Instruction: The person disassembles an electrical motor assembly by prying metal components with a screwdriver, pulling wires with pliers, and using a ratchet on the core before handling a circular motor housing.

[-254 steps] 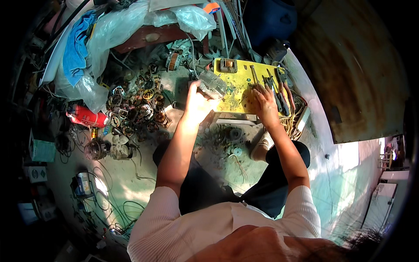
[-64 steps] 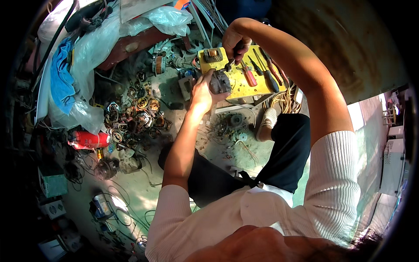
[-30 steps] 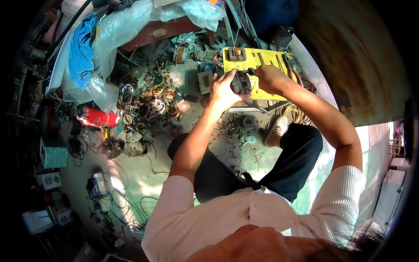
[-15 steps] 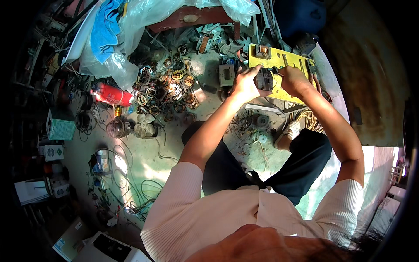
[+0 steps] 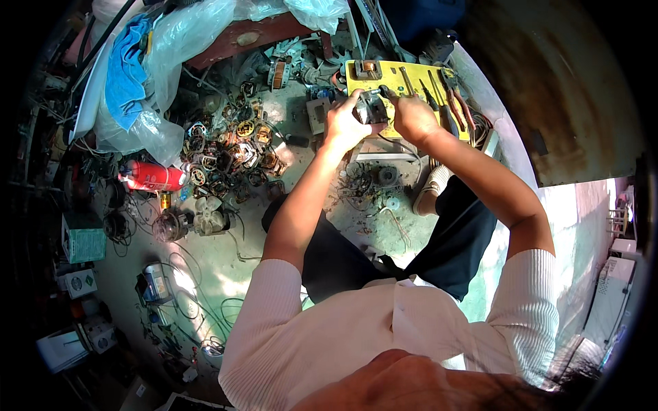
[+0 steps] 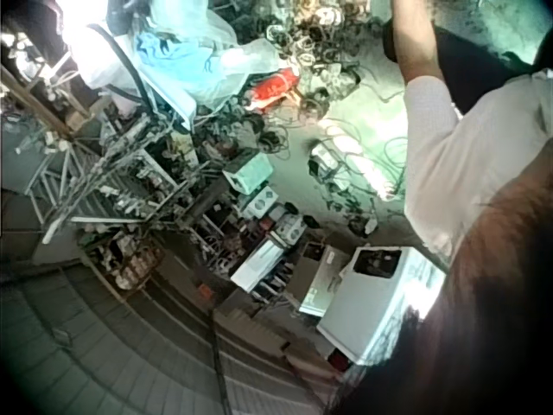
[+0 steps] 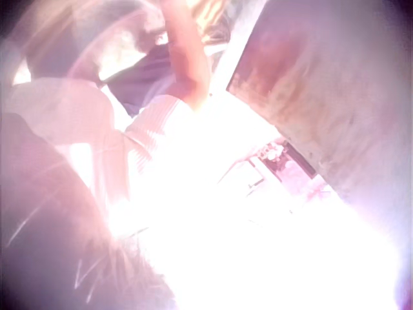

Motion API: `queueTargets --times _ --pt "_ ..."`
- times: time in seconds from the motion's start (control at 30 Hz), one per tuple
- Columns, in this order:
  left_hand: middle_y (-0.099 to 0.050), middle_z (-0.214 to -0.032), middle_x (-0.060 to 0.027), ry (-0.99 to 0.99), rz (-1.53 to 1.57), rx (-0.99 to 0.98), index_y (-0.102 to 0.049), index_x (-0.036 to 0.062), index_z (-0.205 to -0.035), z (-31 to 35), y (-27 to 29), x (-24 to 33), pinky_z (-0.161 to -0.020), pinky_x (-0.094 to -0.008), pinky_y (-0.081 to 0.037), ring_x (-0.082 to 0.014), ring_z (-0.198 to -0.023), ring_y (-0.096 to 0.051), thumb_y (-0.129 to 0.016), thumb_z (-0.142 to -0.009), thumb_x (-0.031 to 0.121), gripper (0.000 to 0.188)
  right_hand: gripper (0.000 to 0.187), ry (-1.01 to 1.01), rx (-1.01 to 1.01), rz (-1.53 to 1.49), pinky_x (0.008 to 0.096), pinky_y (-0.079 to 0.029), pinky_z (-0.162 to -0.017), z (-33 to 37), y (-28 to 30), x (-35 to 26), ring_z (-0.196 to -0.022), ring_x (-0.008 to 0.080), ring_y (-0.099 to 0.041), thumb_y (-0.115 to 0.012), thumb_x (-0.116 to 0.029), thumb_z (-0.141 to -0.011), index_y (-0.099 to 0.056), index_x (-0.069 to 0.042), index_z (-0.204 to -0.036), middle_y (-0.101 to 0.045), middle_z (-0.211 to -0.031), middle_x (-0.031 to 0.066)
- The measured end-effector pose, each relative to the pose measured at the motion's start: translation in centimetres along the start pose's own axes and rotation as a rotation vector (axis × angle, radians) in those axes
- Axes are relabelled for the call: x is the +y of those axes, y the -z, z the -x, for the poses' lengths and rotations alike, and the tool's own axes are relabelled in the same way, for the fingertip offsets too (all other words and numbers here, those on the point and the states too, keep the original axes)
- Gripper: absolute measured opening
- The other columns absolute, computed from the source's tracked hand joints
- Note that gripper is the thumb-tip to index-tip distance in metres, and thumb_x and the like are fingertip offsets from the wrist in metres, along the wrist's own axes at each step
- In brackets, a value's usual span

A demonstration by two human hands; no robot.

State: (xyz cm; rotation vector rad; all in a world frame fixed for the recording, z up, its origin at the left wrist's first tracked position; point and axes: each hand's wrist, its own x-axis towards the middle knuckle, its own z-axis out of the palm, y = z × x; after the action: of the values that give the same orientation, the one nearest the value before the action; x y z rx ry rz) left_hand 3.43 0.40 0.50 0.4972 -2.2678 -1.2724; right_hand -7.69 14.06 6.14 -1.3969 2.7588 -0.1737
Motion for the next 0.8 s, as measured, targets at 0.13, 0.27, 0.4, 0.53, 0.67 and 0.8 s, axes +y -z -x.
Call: queueTargets --times 0.13,0.27,0.4,0.53,0.67,0.8 --pt "-0.066 -0.109 -0.0180 -0.064 -0.141 0.069 -0.055 0.0128 -0.128 0.0 0.2 -0.5 -0.092 -0.0411 -0.049 -0.0321 -0.101 -0.063 -0.089 -0.051 0.038 0.087 0.057 0.050 0.098 -0.081 0.0454 -0.038 -0.105 1.0 -2.2 -0.2 -0.074 0.0360 -0.066 -0.054 -0.005 -0.080 -0.048 0.000 -0.136 -0.067 -0.078 0.0201" --pt "-0.066 -0.105 -0.0170 -0.220 -0.169 0.093 -0.057 0.0118 -0.123 -0.1 -0.5 -0.6 -0.091 -0.0410 -0.049 -0.0325 -0.099 -0.062 -0.088 -0.053 0.034 0.080 0.051 0.112 0.330 -0.220 0.0455 -0.038 -0.104 2.6 -3.7 0.8 -0.074 0.0379 -0.062 -0.052 -0.004 -0.082 -0.050 0.000 -0.133 -0.061 -0.075 0.0207" --pt "-0.067 -0.106 -0.0147 -0.194 -0.152 0.055 -0.055 0.0128 -0.125 -0.1 -0.2 -0.6 -0.090 -0.0396 -0.050 -0.0319 -0.099 -0.062 -0.088 -0.054 0.032 0.081 0.053 -0.020 0.442 -0.585 0.0414 -0.050 -0.066 3.2 -7.3 -0.3 -0.074 0.0366 -0.061 -0.052 -0.003 -0.087 -0.047 -0.011 -0.140 -0.059 -0.087 0.0160" --pt "-0.067 -0.106 -0.0135 -0.178 -0.164 0.054 -0.055 0.0127 -0.124 0.0 -0.3 -0.5 -0.090 -0.0399 -0.050 -0.0317 -0.100 -0.062 -0.087 -0.056 0.032 0.078 0.058 -0.052 0.452 -0.647 0.0401 -0.049 -0.069 3.0 -9.6 -0.2 -0.079 0.0356 -0.061 -0.051 -0.003 -0.089 -0.041 -0.016 -0.144 -0.058 -0.093 0.0162" --pt "-0.066 -0.107 -0.0130 -0.168 -0.132 0.038 -0.055 0.0126 -0.125 -0.2 -0.2 -0.7 -0.090 -0.0398 -0.049 -0.0309 -0.100 -0.062 -0.087 -0.057 0.033 0.077 0.055 -0.043 0.377 -0.705 0.0396 -0.048 -0.075 3.0 -7.9 0.0 -0.083 0.0361 -0.061 -0.051 -0.003 -0.089 -0.044 -0.014 -0.143 -0.059 -0.093 0.0188" --pt "-0.066 -0.107 -0.0132 -0.174 -0.160 0.014 -0.055 0.0130 -0.125 -0.3 0.2 -1.0 -0.092 -0.0399 -0.048 -0.0308 -0.103 -0.061 -0.087 -0.057 0.034 0.078 0.047 -0.017 0.116 -0.566 0.0436 -0.046 -0.088 1.9 -2.0 0.8 -0.091 0.0425 -0.061 -0.049 -0.012 -0.088 -0.051 -0.005 -0.134 -0.064 -0.090 0.0253"
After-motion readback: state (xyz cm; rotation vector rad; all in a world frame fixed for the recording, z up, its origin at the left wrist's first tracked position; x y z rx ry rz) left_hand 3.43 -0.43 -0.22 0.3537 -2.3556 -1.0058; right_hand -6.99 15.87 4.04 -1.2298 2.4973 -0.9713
